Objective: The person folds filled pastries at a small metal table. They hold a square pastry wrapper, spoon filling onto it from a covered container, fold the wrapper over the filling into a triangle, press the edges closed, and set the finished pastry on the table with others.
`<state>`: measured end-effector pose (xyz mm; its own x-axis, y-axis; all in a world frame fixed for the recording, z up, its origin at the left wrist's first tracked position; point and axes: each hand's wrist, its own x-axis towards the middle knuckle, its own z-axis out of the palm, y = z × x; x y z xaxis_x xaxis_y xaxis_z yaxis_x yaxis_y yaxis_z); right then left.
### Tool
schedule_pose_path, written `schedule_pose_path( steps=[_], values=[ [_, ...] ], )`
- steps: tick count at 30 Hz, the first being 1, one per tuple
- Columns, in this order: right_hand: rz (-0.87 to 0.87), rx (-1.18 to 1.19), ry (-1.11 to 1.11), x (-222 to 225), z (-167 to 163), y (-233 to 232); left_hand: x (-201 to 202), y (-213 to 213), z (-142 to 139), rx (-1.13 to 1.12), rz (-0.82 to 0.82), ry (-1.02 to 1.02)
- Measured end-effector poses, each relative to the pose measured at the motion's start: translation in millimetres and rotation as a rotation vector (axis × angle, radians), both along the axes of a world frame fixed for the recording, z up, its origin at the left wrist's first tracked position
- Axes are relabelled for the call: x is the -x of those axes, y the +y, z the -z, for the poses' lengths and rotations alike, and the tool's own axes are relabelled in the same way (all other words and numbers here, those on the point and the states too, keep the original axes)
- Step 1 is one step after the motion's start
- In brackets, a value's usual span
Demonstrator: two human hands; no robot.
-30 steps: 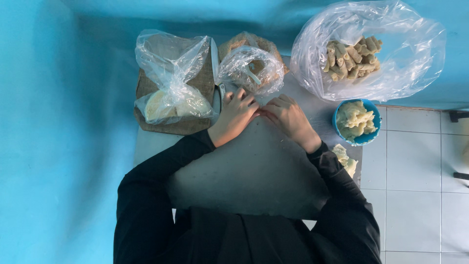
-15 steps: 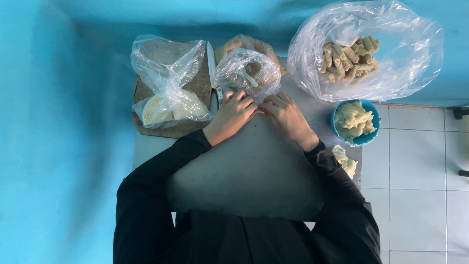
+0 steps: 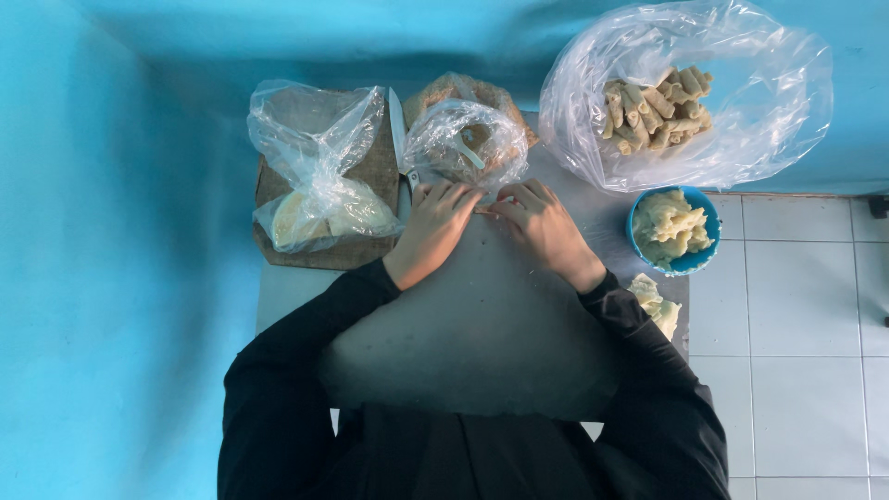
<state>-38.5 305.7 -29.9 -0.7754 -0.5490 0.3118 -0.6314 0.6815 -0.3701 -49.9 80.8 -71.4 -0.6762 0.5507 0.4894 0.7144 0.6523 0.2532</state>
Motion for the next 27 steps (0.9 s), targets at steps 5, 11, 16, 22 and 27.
schedule_pose_path(
  steps=[5, 11, 16, 22, 27],
  values=[
    [0.032, -0.032, 0.031, -0.3, 3.6, 0.2, -40.7, -9.3, -22.5, -0.170, 0.066, -0.052],
    [0.049, -0.086, 0.078, 1.1, 10.8, 0.1, -81.1, -27.2, -28.4, -0.150, 0.132, -0.143],
    [0.074, -0.115, 0.147, 4.1, 30.9, 0.2, -103.9, -39.1, -23.1, -0.179, 0.110, -0.195],
    [0.179, -0.187, 0.289, 2.5, 43.1, -7.4, -107.2, -37.7, -17.3, -0.250, 0.066, -0.216],
    [0.144, -0.092, 0.037, -24.7, 9.5, 3.7, -107.3, -33.2, -14.0, -0.247, 0.069, -0.255]
  ],
)
